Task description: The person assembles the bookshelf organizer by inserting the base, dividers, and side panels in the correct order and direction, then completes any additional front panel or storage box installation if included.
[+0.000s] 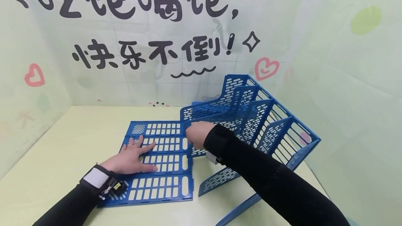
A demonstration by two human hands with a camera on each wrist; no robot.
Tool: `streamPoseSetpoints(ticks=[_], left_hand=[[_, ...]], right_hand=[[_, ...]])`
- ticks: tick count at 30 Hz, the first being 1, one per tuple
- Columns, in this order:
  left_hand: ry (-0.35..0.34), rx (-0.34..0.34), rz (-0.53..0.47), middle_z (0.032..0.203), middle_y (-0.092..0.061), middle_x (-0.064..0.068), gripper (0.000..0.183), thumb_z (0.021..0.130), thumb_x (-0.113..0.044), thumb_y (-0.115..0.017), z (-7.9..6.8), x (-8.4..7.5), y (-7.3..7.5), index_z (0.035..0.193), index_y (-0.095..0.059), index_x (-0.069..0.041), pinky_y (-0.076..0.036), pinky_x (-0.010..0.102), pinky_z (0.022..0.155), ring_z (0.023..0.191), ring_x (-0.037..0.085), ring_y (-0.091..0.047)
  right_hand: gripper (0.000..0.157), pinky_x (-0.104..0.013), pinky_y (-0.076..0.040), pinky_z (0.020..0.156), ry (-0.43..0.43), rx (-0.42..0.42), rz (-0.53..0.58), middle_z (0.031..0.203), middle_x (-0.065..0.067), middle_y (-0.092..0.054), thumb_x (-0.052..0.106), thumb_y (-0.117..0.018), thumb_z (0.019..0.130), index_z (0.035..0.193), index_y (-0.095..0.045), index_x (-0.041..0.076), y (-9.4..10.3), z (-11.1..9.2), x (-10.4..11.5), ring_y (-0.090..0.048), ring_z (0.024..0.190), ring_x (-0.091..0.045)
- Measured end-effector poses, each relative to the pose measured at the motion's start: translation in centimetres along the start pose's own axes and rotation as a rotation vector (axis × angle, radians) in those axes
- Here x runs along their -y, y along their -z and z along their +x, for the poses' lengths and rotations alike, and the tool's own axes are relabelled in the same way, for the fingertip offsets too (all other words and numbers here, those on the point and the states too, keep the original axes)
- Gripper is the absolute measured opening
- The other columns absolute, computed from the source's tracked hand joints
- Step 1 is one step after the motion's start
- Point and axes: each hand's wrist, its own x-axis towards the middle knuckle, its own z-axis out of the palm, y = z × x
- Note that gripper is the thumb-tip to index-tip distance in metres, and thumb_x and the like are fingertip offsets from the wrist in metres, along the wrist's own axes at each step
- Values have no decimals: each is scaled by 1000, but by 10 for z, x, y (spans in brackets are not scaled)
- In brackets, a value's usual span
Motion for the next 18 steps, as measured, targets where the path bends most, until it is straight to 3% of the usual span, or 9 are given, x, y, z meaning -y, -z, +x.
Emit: streamPoseSetpoints(ticks=[6,18], left_hand=[[-3,-8,4,177,-10,40,105,88,-71,-82,-1,1,-2,169,-45,-15,-7,86,125,159,73,1],[9,4,9,178,-9,39,105,88,-71,-81,-2,0,0,169,-44,-16,-6,85,126,159,72,2]], right_hand=[[15,-36,-63,102,-69,-76,-23,118,-7,-83,12,-76,105,117,-86,10,-2,13,1,-78,107,-22],[17,-34,-63,100,-88,-89,-67,116,-4,-83,12,-75,106,120,-84,12,-10,27,5,-76,102,-20]])
